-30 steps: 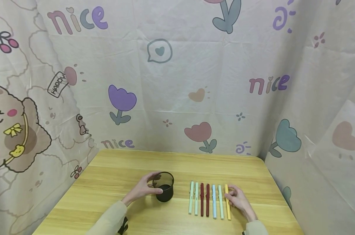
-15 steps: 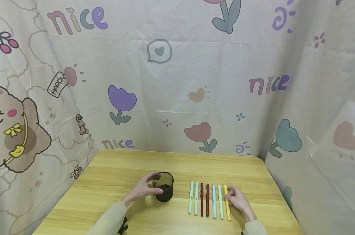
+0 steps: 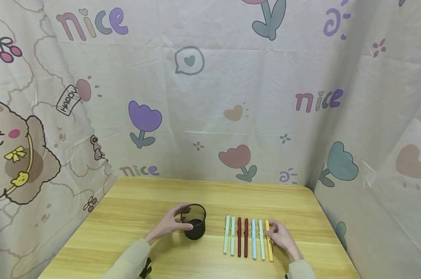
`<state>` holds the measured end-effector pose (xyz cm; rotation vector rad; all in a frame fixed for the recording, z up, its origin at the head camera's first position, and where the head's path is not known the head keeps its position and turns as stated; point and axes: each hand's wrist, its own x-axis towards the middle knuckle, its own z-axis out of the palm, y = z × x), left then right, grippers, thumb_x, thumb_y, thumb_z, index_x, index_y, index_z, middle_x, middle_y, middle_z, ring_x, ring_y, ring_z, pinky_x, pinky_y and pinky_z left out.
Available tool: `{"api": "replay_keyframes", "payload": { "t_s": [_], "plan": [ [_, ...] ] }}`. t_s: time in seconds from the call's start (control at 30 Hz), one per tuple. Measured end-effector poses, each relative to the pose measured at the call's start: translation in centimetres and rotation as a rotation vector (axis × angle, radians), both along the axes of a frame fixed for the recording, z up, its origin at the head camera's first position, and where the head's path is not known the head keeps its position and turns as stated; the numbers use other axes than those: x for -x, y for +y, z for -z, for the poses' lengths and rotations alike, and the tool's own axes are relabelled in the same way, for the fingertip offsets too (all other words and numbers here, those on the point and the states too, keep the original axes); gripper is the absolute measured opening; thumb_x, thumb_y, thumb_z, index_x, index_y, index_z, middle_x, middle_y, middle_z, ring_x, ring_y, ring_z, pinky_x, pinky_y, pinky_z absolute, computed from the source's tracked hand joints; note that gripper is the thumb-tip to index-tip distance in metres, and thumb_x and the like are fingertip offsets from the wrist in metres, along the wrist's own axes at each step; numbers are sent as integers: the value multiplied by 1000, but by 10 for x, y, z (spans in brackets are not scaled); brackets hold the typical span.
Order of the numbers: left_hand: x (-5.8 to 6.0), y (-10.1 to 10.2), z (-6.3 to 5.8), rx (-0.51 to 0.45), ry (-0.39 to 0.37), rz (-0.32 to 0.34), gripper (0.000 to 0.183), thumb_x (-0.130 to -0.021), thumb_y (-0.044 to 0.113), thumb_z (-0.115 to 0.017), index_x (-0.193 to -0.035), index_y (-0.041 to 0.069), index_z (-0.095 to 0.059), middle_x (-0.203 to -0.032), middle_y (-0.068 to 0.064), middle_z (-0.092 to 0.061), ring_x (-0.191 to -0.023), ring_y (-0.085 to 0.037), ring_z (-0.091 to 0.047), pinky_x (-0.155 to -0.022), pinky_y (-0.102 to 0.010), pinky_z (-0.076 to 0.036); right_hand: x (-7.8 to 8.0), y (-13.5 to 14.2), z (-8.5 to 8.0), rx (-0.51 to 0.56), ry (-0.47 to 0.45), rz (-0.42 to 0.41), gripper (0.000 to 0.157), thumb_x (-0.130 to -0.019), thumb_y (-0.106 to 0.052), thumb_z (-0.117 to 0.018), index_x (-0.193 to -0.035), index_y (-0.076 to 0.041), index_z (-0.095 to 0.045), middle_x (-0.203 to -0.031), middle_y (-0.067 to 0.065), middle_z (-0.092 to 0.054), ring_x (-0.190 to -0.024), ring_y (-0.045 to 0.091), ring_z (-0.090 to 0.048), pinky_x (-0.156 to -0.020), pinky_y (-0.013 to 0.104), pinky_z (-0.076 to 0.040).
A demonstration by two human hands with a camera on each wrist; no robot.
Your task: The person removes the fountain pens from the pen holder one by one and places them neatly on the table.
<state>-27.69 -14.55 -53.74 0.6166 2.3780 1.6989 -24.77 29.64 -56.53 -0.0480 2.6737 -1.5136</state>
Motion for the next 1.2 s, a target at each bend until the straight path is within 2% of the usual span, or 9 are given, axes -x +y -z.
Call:
{"api": "replay_keyframes", "payload": {
  "t_s": [0.3,0.8,1.2],
  "plan": [
    [-1,1,-2,9,-10,-6,82,-80,23,-86,-149,9,-46,-148,-25,-49,-133,-40,-50,-113,-57,-45,0,5,2,12,-2,-55,57,-91,-1,-66,-135,24,-39,-77,7,-58,-54,7,-50,-49,20,-46],
    [0,0,0,0,-10,-3,85,-79,28,-87,-150,9,-45,-149,-26,-48,-134,-40,-48,-114,-58,-43,0,4,1,-26,-12,-13,58,-90,-3,-67,-135,21,-42,-77,5,-58,-54,10,-51,-49,20,-46],
    [0,1,0,16,5,-1,86,-80,29,-86,-151,8,-42,-151,-24,-47,-139,-43,-45,-114,-61,-42,4,11,2,-16,-12,-77,62,-92,-5,-66,-138,23,-35,-78,7,-58,-55,10,-53,-49,21,-47]
  ]
}}
